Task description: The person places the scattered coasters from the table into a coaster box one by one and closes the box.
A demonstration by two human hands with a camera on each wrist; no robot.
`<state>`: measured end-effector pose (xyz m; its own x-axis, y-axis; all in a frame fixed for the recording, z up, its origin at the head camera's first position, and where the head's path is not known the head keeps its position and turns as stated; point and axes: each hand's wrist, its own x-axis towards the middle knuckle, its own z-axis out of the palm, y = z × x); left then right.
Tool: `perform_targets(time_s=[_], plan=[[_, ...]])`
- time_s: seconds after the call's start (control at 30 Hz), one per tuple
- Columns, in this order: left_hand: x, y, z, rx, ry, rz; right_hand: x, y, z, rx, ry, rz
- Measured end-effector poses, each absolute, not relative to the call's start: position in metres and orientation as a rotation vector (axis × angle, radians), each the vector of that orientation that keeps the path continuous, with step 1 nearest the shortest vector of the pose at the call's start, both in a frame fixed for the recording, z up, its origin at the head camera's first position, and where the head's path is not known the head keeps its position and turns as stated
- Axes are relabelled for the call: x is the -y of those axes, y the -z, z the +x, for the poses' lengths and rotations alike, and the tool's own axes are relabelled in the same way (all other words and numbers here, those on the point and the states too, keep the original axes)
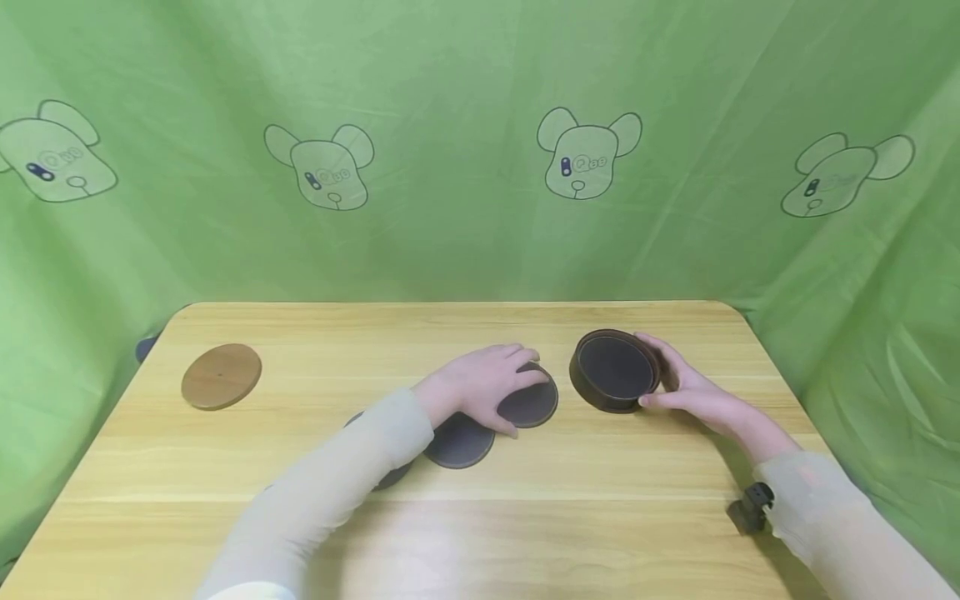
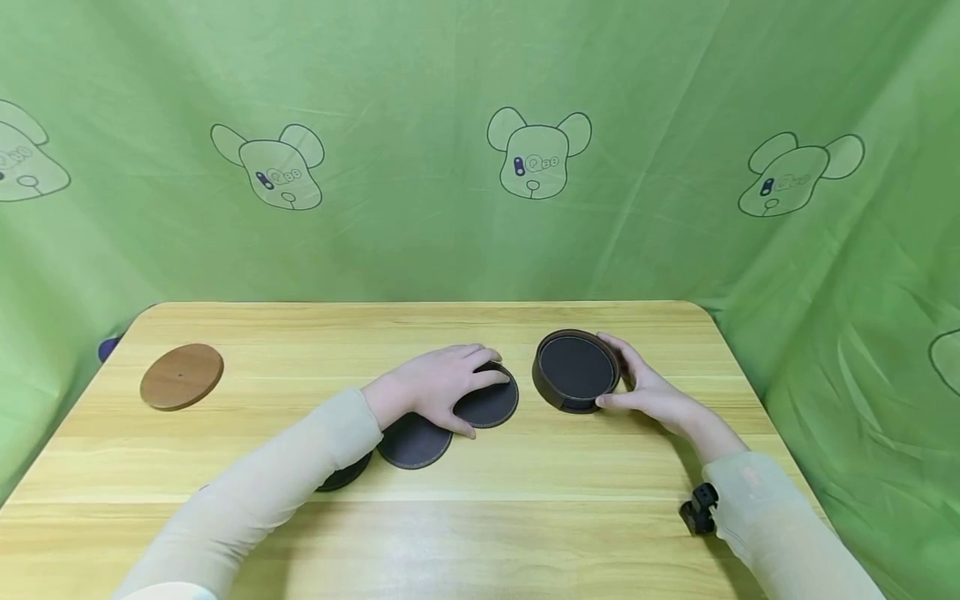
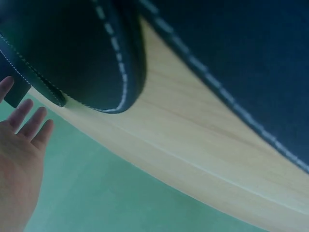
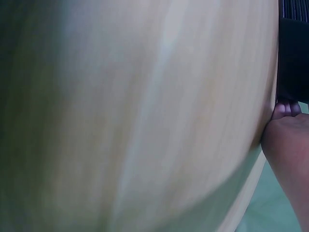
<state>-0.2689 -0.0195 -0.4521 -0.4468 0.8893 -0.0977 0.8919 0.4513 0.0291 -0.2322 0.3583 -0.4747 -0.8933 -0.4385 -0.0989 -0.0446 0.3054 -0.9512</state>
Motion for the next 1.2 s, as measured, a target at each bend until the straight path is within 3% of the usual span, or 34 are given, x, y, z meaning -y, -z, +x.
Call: perform_targets(time_s=[1.2], plan=[[0.0157, 0.4554, -0.2729, -2.584, 0.085, 1.577, -0.3576, 0.4762, -0.233, -2.26, 1.616, -0.452]])
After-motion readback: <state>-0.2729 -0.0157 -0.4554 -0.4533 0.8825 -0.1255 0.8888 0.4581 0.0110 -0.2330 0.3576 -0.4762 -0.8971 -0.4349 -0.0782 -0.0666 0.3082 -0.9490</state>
